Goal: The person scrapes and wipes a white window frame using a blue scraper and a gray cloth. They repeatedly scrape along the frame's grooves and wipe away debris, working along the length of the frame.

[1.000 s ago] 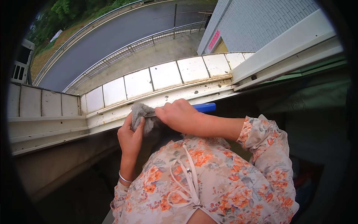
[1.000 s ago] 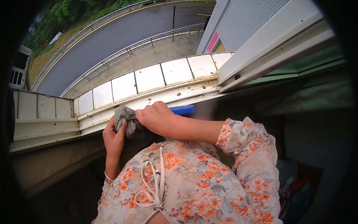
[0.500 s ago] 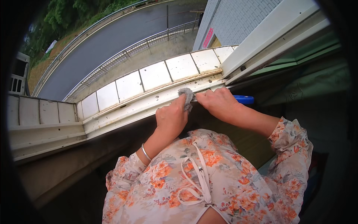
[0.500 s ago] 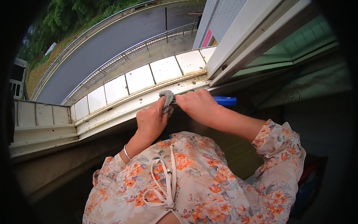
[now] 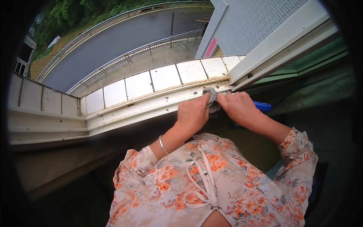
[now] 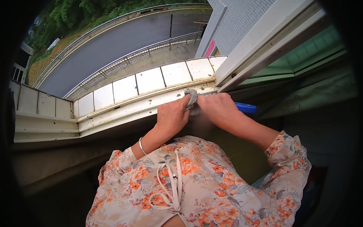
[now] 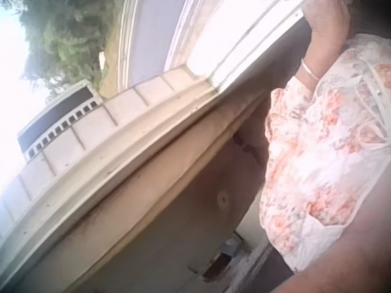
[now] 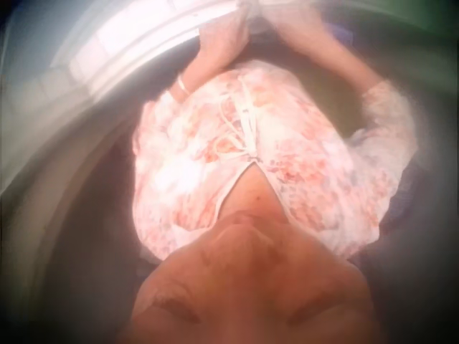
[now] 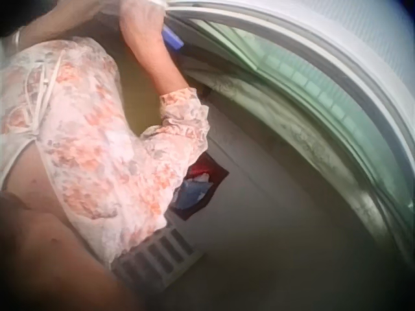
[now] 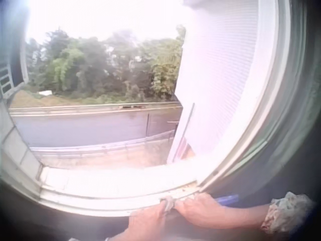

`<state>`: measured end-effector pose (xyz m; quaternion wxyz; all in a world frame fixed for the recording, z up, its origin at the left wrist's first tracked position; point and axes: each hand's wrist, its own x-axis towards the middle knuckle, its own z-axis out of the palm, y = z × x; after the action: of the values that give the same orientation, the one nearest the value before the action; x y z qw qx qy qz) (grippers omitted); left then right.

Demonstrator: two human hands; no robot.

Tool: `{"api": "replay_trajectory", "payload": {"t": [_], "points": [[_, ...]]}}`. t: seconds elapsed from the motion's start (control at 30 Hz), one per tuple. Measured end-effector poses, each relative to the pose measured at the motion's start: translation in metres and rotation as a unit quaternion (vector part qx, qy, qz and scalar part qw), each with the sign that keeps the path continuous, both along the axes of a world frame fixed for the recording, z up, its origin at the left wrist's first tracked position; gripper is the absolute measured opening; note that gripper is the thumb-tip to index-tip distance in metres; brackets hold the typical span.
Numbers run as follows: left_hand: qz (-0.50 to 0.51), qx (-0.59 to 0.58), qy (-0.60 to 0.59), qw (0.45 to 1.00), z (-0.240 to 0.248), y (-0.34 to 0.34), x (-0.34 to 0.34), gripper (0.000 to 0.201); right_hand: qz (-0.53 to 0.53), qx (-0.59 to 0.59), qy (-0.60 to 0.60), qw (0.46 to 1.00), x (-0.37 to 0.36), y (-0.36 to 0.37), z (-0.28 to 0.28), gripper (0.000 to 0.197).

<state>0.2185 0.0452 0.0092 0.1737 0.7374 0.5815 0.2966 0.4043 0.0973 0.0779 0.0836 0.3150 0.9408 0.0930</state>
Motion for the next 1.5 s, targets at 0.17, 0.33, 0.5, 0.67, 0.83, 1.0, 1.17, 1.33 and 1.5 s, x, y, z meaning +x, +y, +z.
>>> {"api": "replay_trajectory", "payload": {"t": [0.17, 0.33, 0.5, 0.67, 0.83, 1.0, 1.17, 1.33, 1.5], "points": [[0.102, 0.036, 0.047, 0.993, 0.005, -0.062, -0.079, 0.045, 0.093, -0.076, 0.150, 0.981, -0.077, -0.017, -0.022, 0.005], [0.126, 0.034, 0.085, 0.988, -0.006, -0.077, -0.103, 0.043, 0.117, -0.124, 0.175, 0.970, -0.110, -0.015, -0.043, 0.003], [0.043, -0.007, 0.135, 0.990, 0.005, -0.035, -0.061, 0.029, 0.086, -0.101, 0.074, 0.988, -0.066, 0.004, -0.024, 0.003], [-0.042, 0.019, 0.097, 0.994, -0.005, 0.006, -0.017, 0.014, 0.085, -0.059, -0.039, 0.994, -0.020, 0.029, -0.001, 0.005], [-0.003, -0.025, 0.082, 0.996, -0.006, -0.017, -0.043, 0.020, 0.083, -0.074, 0.000, 0.994, -0.044, 0.016, 0.002, 0.004], [0.077, -0.021, 0.154, 0.985, 0.004, -0.062, -0.121, 0.039, 0.111, -0.222, 0.128, 0.960, -0.117, 0.002, -0.033, 0.005], [0.011, -0.004, 0.162, 0.987, 0.013, -0.041, -0.106, 0.026, 0.078, -0.264, 0.092, 0.957, -0.099, 0.012, -0.024, 0.005], [-0.089, 0.060, 0.072, 0.992, -0.004, 0.017, -0.034, 0.005, 0.018, -0.199, -0.027, 0.979, -0.026, 0.038, 0.012, 0.003], [-0.091, 0.044, 0.023, 0.995, -0.016, 0.026, -0.012, 0.009, 0.027, -0.130, -0.079, 0.988, -0.013, 0.041, 0.023, 0.002]]}}
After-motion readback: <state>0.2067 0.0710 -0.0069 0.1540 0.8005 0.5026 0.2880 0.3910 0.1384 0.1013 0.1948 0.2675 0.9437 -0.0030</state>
